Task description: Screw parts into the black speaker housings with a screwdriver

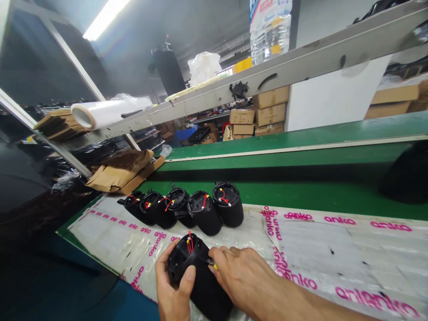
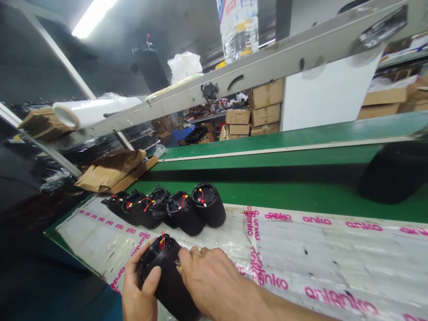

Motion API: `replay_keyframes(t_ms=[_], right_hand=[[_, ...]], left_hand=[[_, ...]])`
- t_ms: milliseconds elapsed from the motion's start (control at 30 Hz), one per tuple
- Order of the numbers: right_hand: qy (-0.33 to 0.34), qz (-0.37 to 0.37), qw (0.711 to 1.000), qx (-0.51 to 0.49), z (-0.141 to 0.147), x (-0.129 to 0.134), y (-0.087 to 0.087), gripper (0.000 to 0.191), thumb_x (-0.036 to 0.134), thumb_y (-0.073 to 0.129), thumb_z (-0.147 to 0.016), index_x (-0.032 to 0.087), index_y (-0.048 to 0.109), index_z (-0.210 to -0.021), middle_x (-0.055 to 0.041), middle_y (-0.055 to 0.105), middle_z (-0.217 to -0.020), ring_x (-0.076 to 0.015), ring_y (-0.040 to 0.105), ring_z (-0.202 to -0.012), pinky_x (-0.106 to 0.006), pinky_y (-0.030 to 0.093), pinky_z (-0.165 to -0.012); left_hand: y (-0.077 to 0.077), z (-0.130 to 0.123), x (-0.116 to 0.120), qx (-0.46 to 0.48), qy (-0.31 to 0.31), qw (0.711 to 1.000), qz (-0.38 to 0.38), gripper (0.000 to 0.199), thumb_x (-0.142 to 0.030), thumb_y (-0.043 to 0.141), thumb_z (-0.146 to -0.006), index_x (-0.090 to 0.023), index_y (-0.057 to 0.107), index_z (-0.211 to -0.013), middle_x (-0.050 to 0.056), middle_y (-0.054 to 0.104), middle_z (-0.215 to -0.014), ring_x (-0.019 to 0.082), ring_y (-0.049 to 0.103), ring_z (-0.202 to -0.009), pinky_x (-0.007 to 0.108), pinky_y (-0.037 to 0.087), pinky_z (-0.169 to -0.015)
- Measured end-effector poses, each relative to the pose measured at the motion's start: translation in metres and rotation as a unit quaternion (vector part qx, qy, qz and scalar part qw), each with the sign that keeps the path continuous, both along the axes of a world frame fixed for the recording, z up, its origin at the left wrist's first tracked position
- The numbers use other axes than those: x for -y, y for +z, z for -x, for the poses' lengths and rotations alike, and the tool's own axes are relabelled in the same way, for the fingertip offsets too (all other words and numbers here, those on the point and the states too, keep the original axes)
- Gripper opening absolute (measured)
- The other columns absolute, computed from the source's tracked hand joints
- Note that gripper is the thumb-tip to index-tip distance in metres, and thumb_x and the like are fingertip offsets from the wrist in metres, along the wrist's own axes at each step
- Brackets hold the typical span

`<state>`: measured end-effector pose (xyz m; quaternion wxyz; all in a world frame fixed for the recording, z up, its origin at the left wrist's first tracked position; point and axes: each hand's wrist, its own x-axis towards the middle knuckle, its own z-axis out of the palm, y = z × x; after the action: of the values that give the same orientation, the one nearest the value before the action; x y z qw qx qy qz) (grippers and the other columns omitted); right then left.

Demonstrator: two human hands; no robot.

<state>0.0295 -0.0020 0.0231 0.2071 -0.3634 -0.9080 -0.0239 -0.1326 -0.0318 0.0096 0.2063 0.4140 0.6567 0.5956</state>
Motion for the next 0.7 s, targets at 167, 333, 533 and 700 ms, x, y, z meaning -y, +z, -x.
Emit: replay_keyframes(t_ms=[167, 333, 533, 700], right_hand=[[0.000, -0.025, 0.999, 0.026, -0.001, 0.001, 0.007, 0.020, 0.019, 0.058, -0.092, 0.022, 0.039, -0.095, 0.0003, 0.060, -0.074, -0.0207, 0.057, -0.051, -0.036, 0.032, -0.041], [0.001, -0.056, 0.996, 0.068, 0.000, 0.004, 0.012, 0.024, 0.005, 0.057, -0.076, 0.020, 0.044, -0.091, -0.0022, 0.056, -0.073, -0.0213, 0.054, -0.050, -0.037, 0.027, -0.037], [0.013, -0.058, 0.996, 0.061, 0.004, 0.003, 0.011, 0.019, 0.007, 0.059, -0.081, 0.018, 0.046, -0.091, -0.0027, 0.055, -0.074, -0.0213, 0.053, -0.051, -0.037, 0.025, -0.036], [0.053, -0.034, 0.997, -0.038, -0.001, -0.006, -0.008, 0.012, 0.024, 0.054, -0.099, 0.019, 0.043, -0.101, -0.0005, 0.059, -0.082, -0.0212, 0.058, -0.061, -0.036, 0.036, -0.049]], left_hand=[[0.000, -0.002, -0.004, 0.007, -0.012, 1.000, -0.009, 0.080, -0.062, 0.070, -0.067, -0.021, 0.048, -0.133, 0.010, 0.059, -0.127, 0.032, 0.058, -0.116, 0.045, 0.044, -0.102], [0.008, -0.013, 0.001, -0.025, 0.042, 0.999, 0.009, 0.076, -0.056, 0.074, -0.063, -0.021, 0.055, -0.128, 0.009, 0.064, -0.119, 0.032, 0.061, -0.108, 0.044, 0.048, -0.096], [0.005, -0.010, 0.002, -0.020, 0.057, 0.998, 0.014, 0.075, -0.056, 0.076, -0.062, -0.022, 0.055, -0.126, 0.009, 0.063, -0.118, 0.032, 0.060, -0.108, 0.045, 0.046, -0.097], [-0.003, -0.005, 0.000, 0.017, 0.020, 0.999, -0.022, 0.081, -0.065, 0.069, -0.065, -0.020, 0.052, -0.131, 0.010, 0.061, -0.126, 0.034, 0.057, -0.117, 0.044, 0.044, -0.102]])
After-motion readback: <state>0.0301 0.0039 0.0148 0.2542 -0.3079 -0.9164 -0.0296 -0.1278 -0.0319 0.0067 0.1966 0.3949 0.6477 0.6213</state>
